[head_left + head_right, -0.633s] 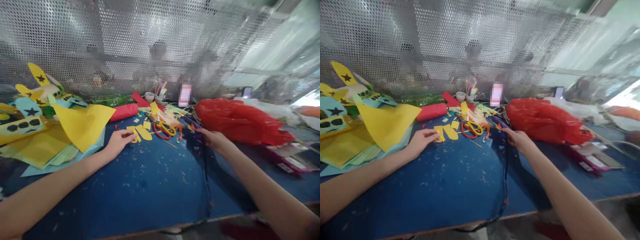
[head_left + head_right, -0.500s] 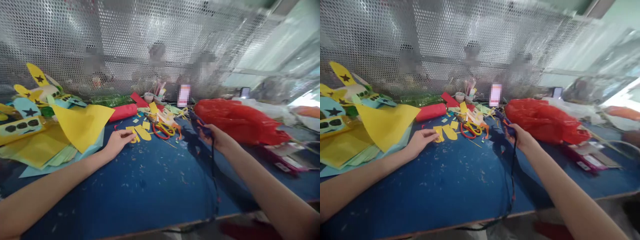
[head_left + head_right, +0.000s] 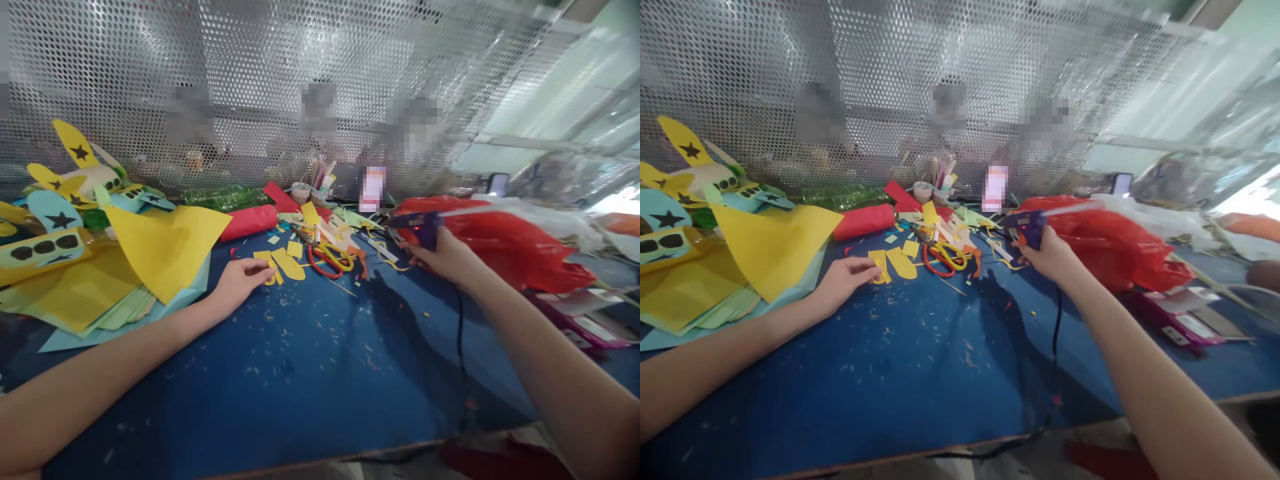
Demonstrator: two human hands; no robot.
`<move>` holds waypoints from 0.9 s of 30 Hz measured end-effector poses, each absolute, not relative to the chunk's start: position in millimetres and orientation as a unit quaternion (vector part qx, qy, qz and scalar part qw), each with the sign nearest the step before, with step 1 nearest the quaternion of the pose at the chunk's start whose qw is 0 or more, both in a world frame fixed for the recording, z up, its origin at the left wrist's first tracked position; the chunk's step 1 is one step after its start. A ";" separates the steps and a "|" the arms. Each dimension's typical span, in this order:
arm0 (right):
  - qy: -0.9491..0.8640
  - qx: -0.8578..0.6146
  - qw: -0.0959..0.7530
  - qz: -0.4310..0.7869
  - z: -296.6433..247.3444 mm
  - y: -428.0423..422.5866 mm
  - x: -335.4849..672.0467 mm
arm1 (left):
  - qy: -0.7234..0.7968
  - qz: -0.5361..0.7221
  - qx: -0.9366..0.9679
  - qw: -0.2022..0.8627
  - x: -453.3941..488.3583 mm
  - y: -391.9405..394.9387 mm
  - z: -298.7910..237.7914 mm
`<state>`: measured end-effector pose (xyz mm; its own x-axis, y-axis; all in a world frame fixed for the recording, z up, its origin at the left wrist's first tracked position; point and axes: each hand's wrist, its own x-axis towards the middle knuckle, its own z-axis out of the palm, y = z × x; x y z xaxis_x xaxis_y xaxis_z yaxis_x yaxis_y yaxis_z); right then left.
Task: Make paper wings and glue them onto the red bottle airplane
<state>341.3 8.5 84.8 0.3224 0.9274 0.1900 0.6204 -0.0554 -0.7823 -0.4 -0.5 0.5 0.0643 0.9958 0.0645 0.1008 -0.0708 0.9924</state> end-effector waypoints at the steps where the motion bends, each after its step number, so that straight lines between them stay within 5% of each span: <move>1: -0.538 -0.704 0.400 0.235 88.0 7.3 338.5 | 0.493 0.474 0.557 0.471 -0.5 -0.6 0.5; 12: -0.449 -0.493 0.545 0.508 81.4 24.6 279.5 | 0.462 0.499 0.545 0.491 0.4 14.8 0.9; 19: -0.695 -0.412 0.425 0.409 31.1 11.9 216.3 | 0.447 0.511 0.526 0.512 -7.6 30.2 -4.7; 27: -0.767 -0.427 0.357 0.319 1.5 -11.9 219.0 | 0.453 0.459 0.597 0.478 -9.3 25.1 -3.5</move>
<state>219.0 -11.9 1.5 -0.3803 0.8832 0.2745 0.4277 0.4311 -0.7945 -9.3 25.1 -3.5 0.1685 0.9790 0.1150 0.1015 -0.1333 0.9859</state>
